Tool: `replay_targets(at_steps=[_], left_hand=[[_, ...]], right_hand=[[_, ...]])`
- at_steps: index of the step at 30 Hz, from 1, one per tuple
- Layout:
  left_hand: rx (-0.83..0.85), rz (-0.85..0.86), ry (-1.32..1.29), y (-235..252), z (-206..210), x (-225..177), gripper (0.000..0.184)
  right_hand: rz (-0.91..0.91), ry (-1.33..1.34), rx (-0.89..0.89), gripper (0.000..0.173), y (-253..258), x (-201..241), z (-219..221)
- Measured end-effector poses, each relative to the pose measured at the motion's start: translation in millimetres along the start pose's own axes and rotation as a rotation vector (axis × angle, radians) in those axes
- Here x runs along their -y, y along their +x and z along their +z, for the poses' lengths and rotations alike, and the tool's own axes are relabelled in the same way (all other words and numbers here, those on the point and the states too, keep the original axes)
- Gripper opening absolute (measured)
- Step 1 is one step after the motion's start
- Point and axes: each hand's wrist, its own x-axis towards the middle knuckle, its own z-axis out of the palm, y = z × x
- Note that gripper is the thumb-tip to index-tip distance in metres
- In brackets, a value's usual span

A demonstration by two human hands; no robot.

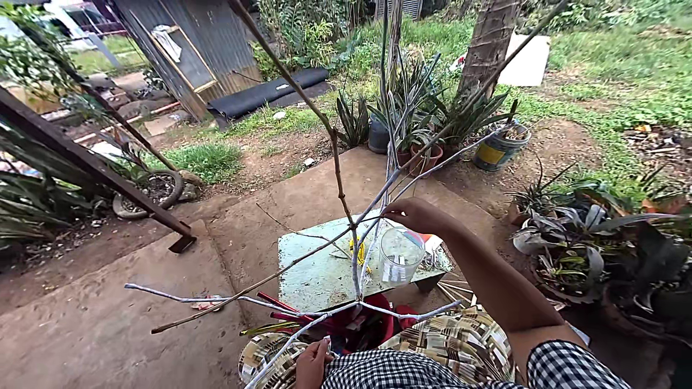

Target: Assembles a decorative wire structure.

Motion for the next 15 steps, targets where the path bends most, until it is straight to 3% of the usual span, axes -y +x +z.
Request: replay_targets(at_steps=[8,15], left_hand=[[0.012,0.027,0.013,0,0,-2,0.029],[-0.008,0.056,-0.046,1,1,1,0.028]], right_hand=[[0.104,-0.047,-0.056,0.022,-19,-4,9],[0.078,-0.268,-0.155,0.024,28,-2,-2]])
